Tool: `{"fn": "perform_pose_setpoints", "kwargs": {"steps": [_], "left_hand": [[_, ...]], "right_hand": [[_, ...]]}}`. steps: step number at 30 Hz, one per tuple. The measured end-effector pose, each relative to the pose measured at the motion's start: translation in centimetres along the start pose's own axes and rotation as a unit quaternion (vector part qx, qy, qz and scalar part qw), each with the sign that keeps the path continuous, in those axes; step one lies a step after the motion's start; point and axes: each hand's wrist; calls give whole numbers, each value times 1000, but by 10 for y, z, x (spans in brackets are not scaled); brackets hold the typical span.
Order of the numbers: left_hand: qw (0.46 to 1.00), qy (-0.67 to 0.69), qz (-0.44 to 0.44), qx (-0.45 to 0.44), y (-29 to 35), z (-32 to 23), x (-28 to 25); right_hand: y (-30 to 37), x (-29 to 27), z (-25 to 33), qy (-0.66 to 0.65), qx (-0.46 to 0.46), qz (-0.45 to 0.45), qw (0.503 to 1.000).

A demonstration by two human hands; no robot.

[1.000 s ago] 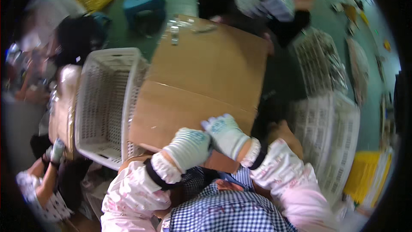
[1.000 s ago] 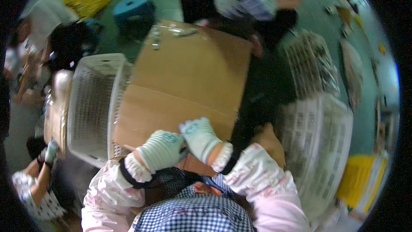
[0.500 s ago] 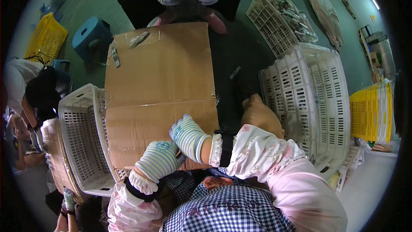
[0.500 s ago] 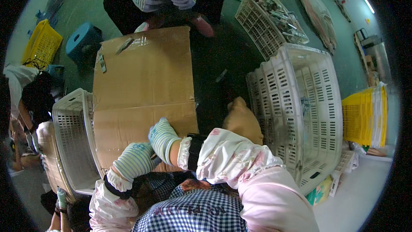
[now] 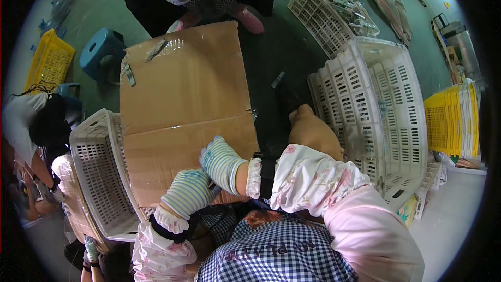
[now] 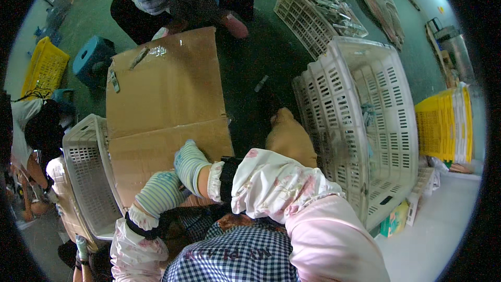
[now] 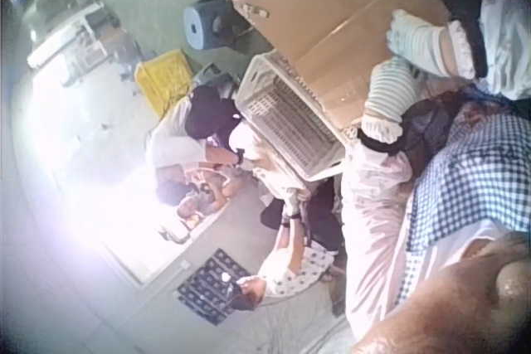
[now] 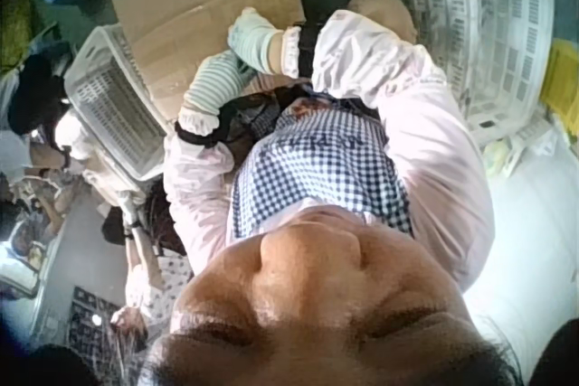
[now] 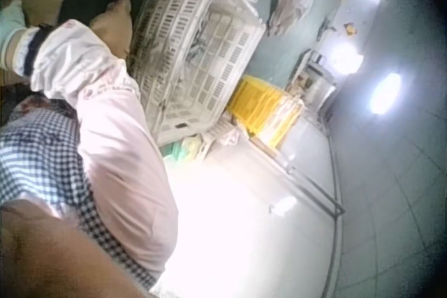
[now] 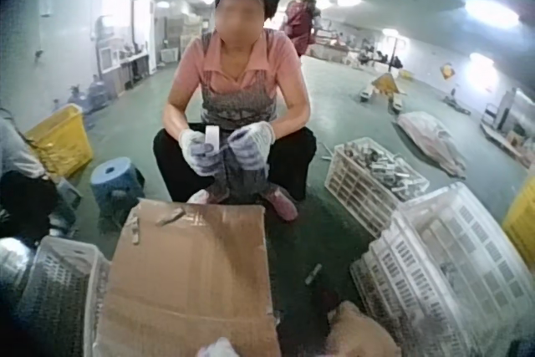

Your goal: Assemble small plastic clips and components on a cardboard surface while seated on the floor.

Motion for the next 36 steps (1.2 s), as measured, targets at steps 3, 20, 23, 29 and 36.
{"fn": "perform_pose_setpoints", "kwargs": {"steps": [3, 20, 23, 29, 36], "left_hand": [[1000, -16, 6, -7, -3, 1, 1], [999, -24, -18, 17, -4, 10, 14], [999, -43, 3, -21, -3, 4, 8], [997, -48, 21, -51, 0, -2, -2], [995, -55, 41, -72, 1, -6, -5]], "right_hand": [[3, 8, -2, -4, 0, -31, 1000], [6, 12, 2, 13, -18, -60, 998], [0, 12, 4, 30, -3, -61, 998], [-2, 6, 4, 29, -18, -69, 997], [-3, 8, 2, 32, -29, -63, 997]]}}
Point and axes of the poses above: each hand's wrist, its own y-axis away from the middle knuckle, its own x-axis out of the palm, z = x × y, and after that the axes turned 12 degrees about y, right-handed
